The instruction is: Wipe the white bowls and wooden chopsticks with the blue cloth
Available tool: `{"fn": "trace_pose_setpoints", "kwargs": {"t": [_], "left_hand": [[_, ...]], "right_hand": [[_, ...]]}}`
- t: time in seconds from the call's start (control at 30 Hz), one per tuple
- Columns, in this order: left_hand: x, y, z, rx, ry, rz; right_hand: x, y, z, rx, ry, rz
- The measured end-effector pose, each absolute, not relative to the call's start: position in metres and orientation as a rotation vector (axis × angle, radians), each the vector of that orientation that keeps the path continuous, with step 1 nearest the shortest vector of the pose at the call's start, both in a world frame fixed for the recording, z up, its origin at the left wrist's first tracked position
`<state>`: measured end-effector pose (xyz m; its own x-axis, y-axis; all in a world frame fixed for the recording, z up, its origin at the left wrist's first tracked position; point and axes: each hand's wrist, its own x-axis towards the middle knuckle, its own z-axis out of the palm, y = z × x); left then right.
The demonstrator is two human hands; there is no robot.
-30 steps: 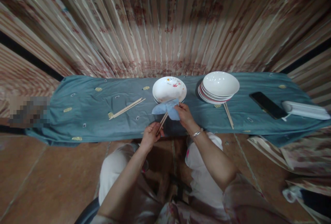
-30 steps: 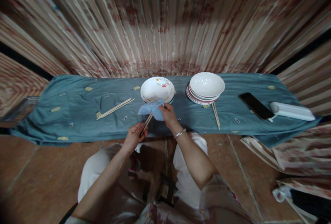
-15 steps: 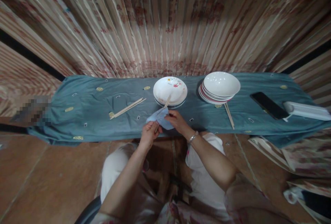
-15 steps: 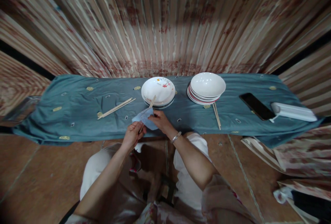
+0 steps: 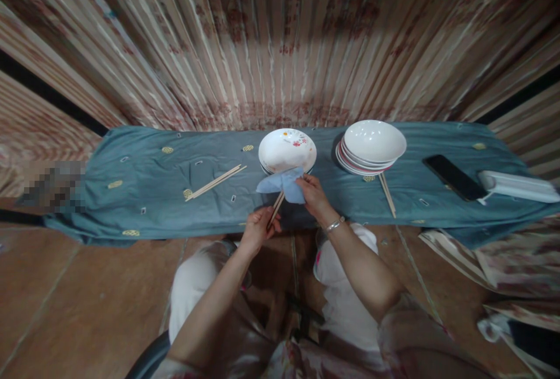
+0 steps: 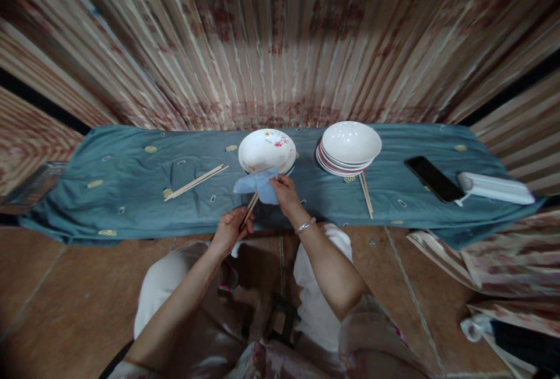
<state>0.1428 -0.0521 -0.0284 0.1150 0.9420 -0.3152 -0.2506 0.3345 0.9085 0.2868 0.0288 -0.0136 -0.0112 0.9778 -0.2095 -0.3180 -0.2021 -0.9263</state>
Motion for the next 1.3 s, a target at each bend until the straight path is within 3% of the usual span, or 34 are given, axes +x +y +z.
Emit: {"fn": "trace_pose_setpoints", "kwargs": {"t": [0.4, 0.8, 0.93, 1.1, 1.3], "left_hand": [[0.138, -0.046, -0.026, 0.861, 1.153, 1.070], [0.107, -0.044, -0.019, 1.016, 1.334, 1.280], [0.101, -0.047, -0.015, 1.438, 1.565, 1.427], [0.106, -0.051, -0.009, 2.213, 1.651, 1.255], [0.112, -0.049, -0.011, 2.414, 1.598, 1.071]], "right_hand": [[0.263, 0.002, -0.019, -1.019, -1.310, 1.624], [0.286, 0.010, -0.010, -1.011, -1.163, 1.637], [0.290, 0.005, -0.010, -1.022, -1.269, 1.760], [0.289, -0.001, -0.009, -1.054, -1.343, 1.918], [0.292, -0.005, -0.010, -1.073, -1.425, 2.012]]}}
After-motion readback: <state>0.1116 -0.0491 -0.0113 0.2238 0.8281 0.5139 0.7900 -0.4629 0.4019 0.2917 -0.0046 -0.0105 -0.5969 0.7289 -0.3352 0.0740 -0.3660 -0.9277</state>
